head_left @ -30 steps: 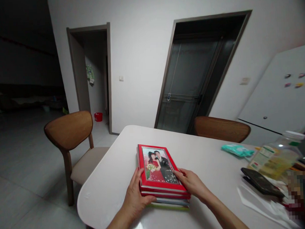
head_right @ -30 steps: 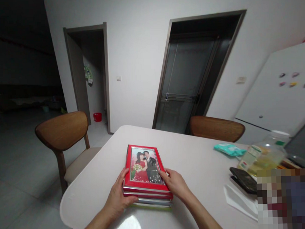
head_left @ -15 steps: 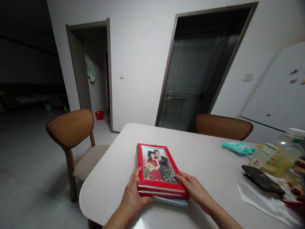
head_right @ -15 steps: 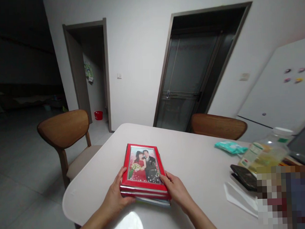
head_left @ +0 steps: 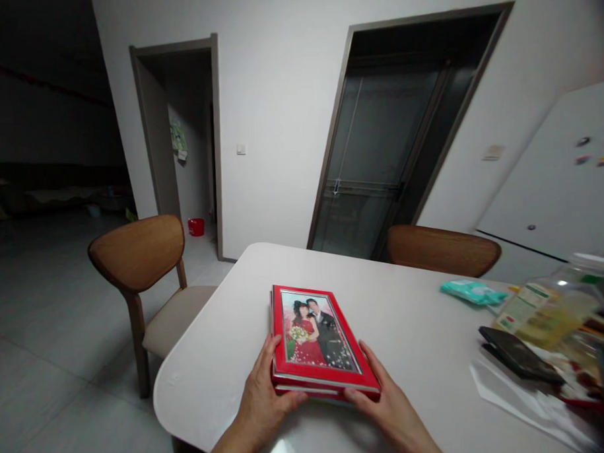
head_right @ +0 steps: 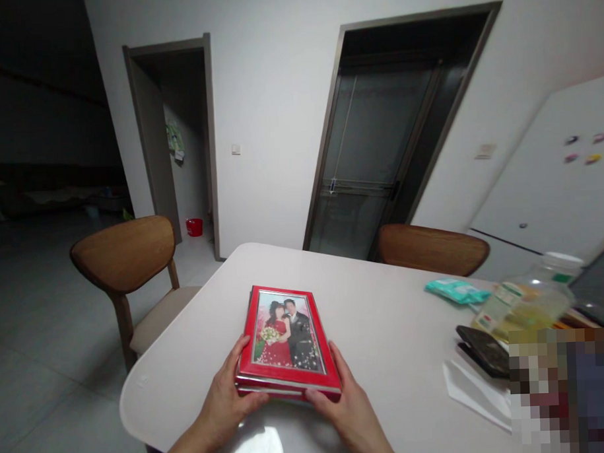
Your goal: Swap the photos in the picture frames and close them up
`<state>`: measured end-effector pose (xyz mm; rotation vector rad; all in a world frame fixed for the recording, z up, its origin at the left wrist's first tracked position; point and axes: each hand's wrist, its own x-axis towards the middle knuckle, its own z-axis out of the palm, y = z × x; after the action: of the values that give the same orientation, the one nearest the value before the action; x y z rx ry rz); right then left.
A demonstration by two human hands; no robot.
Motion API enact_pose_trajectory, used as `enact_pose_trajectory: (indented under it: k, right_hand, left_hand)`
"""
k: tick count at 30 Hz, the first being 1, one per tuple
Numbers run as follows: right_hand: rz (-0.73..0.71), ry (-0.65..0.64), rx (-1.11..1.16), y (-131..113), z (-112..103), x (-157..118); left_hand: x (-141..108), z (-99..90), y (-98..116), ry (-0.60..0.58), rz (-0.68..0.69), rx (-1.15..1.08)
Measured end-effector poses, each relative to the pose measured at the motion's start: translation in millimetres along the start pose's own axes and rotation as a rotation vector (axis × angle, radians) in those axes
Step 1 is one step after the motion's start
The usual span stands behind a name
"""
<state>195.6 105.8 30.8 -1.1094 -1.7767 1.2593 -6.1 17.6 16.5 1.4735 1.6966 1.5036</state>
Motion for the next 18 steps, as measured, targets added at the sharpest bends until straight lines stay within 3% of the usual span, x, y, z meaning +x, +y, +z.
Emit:
enact_pose_trajectory:
  k: [6,18]
  right_hand:
    - [-0.025,-0.167,0.103,-14,-11,11]
    - [-0.107,-0.127,0.089,0,-9,17]
  left_hand:
    - [2,0.2,2,0.04,0.007,0.024]
    - [-2,-0.6,1,0.109,0.037,0.145]
